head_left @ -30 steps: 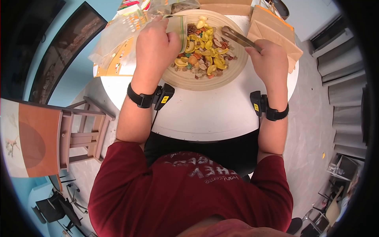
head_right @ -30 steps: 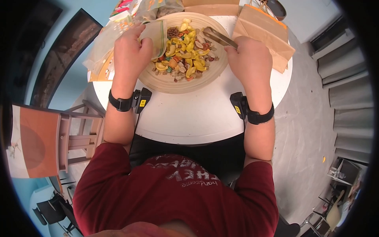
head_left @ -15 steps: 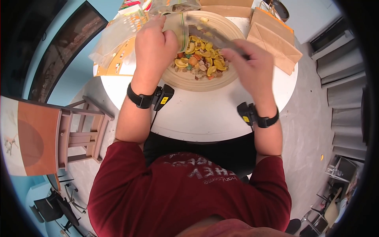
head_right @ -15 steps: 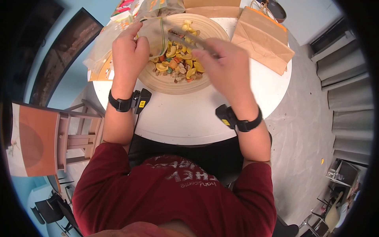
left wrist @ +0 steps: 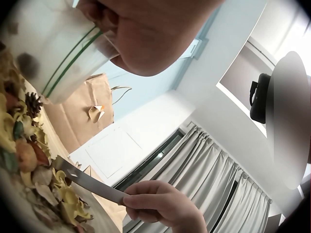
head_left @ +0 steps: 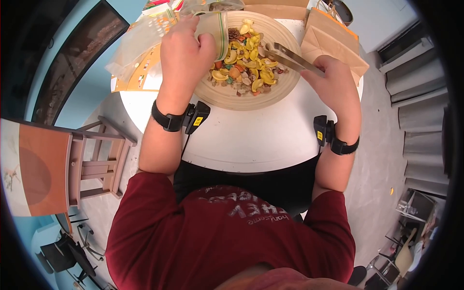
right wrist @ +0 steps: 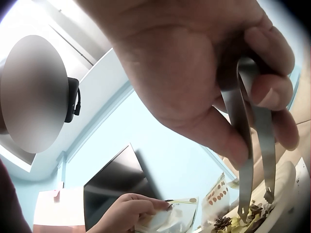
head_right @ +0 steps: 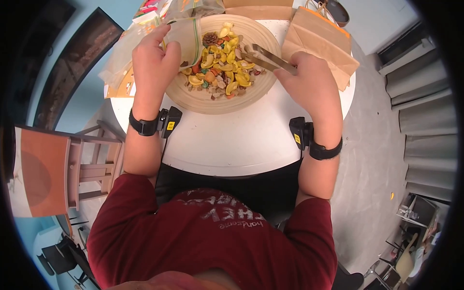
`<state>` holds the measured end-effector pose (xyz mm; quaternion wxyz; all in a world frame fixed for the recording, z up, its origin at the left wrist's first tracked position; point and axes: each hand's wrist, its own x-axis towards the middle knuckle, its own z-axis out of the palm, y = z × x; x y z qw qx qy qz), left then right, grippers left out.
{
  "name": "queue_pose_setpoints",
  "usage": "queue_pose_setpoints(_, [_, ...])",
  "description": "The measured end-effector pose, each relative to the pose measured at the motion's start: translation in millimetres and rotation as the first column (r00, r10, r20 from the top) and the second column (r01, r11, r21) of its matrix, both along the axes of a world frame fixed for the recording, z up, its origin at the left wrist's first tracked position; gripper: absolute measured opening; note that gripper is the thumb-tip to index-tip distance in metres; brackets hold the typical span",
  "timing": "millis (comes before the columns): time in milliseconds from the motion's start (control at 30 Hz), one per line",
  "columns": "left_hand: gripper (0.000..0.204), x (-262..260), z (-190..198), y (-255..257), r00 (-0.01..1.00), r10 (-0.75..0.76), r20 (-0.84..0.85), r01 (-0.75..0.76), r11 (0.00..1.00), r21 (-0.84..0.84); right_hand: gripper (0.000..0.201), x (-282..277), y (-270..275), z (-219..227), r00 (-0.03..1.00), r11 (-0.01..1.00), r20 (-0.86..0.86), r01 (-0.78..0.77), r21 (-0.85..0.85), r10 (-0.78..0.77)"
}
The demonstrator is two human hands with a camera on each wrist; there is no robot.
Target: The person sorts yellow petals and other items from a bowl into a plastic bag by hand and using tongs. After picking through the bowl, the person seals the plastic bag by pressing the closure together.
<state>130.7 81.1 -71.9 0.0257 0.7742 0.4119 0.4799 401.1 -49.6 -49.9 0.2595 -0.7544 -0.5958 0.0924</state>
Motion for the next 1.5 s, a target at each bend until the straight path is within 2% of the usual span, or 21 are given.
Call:
queue_pose_setpoints(67, [0.040,1,0,-1,1.000,-0.008,0.012,0.008,0.999,-0.036,0.037,-1,3,-7,1.000,1.000,0.004,-0.022,0.018,0.022])
queue_pose_setpoints(133, [0.041,2,-4,2,1.000,-0.012,-0.001,0.012,1.000,0.000,0.036,-3,6,-11,0.999,0.999,0.018,-0.032,0.006,0.032])
queue_pose_setpoints(233, [0.041,2,-5,3,1.000,-0.021,-0.022,0.021,0.999,0.043,0.035,-9,6,-2,1.000,0.994,0.015,-0.026,-0.109,0.027])
queue_pose_setpoints(367, [0.043,0,-7,6,0.998,0.019,-0.055,-0.019,1.000,0.003,0.030,-9,2,-3,0.996,0.995,0.064,-0.052,-0.090,0.058])
queue_pose_setpoints(467, [0.041,3,-2,1,0.999,-0.027,-0.021,0.027,0.999,0.023,0.026,-10,1,-3,0.994,0.994,0.096,-0.050,-0.094,0.059])
queue_pose_setpoints(633, [0.039,3,-7,5,0.999,-0.022,-0.040,0.026,0.995,0.093,0.025,-5,5,-9,0.987,0.996,0.143,-0.060,-0.059,0.068])
queue_pose_setpoints(667, [0.039,3,-7,6,0.999,-0.024,-0.042,0.028,0.994,0.104,0.025,-5,4,-7,0.991,0.998,0.122,-0.054,-0.044,0.059])
queue_pose_setpoints(767, [0.042,1,-6,4,0.999,-0.003,-0.047,0.001,1.000,-0.029,0.026,0,2,-4,0.998,0.999,0.054,-0.023,0.023,0.022])
queue_pose_setpoints(833, [0.042,0,-5,4,0.998,-0.003,-0.067,0.002,1.000,-0.009,0.026,5,3,-6,1.000,0.995,-0.003,0.020,0.093,-0.020])
queue_pose_setpoints(933, [0.037,2,-3,1,0.998,-0.027,-0.055,0.029,0.999,0.034,0.026,1,2,-5,0.980,0.963,-0.198,0.073,0.259,-0.021])
queue_pose_setpoints(1033, [0.034,4,-4,1,0.999,-0.042,-0.029,0.043,0.998,0.044,0.026,-2,4,-8,0.975,0.950,-0.221,0.051,0.307,0.019])
queue_pose_setpoints(1133, [0.035,4,-3,1,0.998,-0.047,-0.032,0.048,0.997,0.055,0.028,-30,9,-18,0.957,0.921,-0.233,-0.075,0.383,0.174])
queue_pose_setpoints(1233, [0.036,5,-4,1,0.998,-0.046,-0.034,0.049,0.995,0.082,0.029,-61,9,-24,0.922,0.913,-0.184,-0.280,0.296,0.342])
queue_pose_setpoints(1267, [0.036,4,-4,1,0.998,-0.046,-0.035,0.049,0.995,0.091,0.031,-60,9,-26,0.913,0.899,-0.198,-0.280,0.335,0.358])
queue_pose_setpoints(1367, [0.037,1,-2,1,1.000,-0.021,-0.005,0.021,0.998,0.067,0.031,-38,5,-13,0.939,0.933,-0.282,-0.092,0.347,0.198])
queue_pose_setpoints(1400, [0.037,0,-2,1,1.000,-0.011,0.001,0.011,0.998,0.055,0.031,-26,3,-7,0.984,0.960,-0.153,-0.051,0.276,0.096])
queue_pose_setpoints(1500, [0.037,0,2,-1,1.000,0.014,0.013,-0.014,0.999,0.043,0.031,-11,-3,5,0.997,0.981,-0.077,0.038,0.188,-0.024])
